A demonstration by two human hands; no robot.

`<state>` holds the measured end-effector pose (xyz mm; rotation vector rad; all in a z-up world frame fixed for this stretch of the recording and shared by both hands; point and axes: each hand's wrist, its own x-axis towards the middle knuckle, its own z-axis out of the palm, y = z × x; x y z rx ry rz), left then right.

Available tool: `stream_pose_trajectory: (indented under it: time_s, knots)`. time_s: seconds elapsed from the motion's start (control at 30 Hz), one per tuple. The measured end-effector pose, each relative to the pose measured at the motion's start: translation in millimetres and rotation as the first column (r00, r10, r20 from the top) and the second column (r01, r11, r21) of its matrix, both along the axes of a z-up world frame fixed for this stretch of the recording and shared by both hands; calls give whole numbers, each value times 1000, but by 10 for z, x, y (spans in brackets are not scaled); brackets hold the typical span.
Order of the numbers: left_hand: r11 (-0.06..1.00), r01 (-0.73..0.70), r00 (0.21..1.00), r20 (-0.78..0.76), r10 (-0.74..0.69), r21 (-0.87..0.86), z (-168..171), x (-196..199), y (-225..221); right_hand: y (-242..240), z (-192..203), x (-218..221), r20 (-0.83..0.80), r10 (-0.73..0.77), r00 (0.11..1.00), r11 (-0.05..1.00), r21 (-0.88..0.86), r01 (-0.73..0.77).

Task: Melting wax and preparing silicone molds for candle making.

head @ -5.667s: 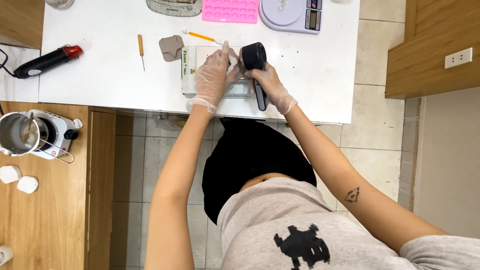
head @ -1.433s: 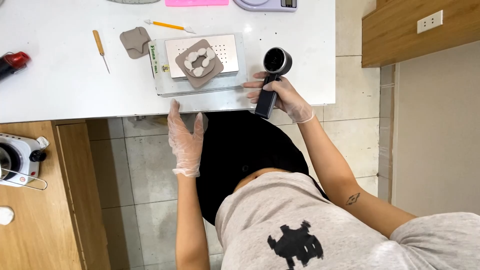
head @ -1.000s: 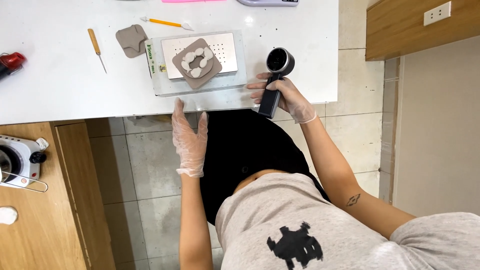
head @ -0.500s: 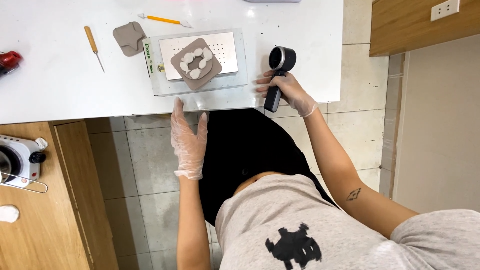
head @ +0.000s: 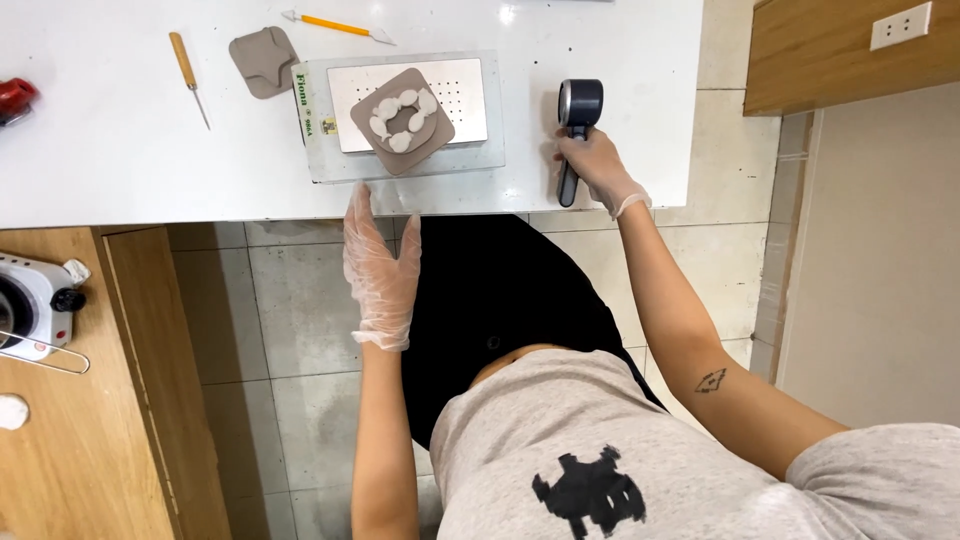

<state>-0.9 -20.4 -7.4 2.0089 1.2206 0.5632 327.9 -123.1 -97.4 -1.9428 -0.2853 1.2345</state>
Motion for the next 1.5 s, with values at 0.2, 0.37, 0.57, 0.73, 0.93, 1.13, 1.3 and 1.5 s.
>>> stream_pose_trajectory:
  time_s: [0.2, 0.37, 0.57, 0.73, 0.93, 1.13, 1.3, 1.5]
  knots:
    - [969, -22, 998, -44, 34, 245, -4, 182, 214, 37, -293, 66, 552, 374, 745, 917, -339, -209]
    - [927, 159, 986, -12, -165, 339, -157, 580, 581, 207, 6, -100, 567, 423, 707, 867, -480, -134]
    - [833, 328, 944, -188, -271, 446, -376, 946, 794, 62, -403, 30, 706, 438, 557, 890, -430, -154]
    - [826, 263, 963, -77, -259, 499, -366, 958, 810, 157, -140, 12, 687, 460, 562, 872, -468, -142]
    - [921, 134, 977, 109, -185, 365, -202, 1029, 815, 209, 170, -60, 664, 486, 568, 855, -497, -150]
    - [952, 50, 961, 246, -128, 301, -344, 1020, 843, 84, 355, -75, 615, 460, 640, 857, -495, -141]
    - [984, 48, 937, 332, -104, 173, -330, 982, 933, -148, 504, -32, 652, 279, 705, 930, -366, -29]
    - [998, -54, 834, 551, 25, 36, -346, 1000, 1011, -204, 527, 3, 691, 343, 637, 914, -401, -57]
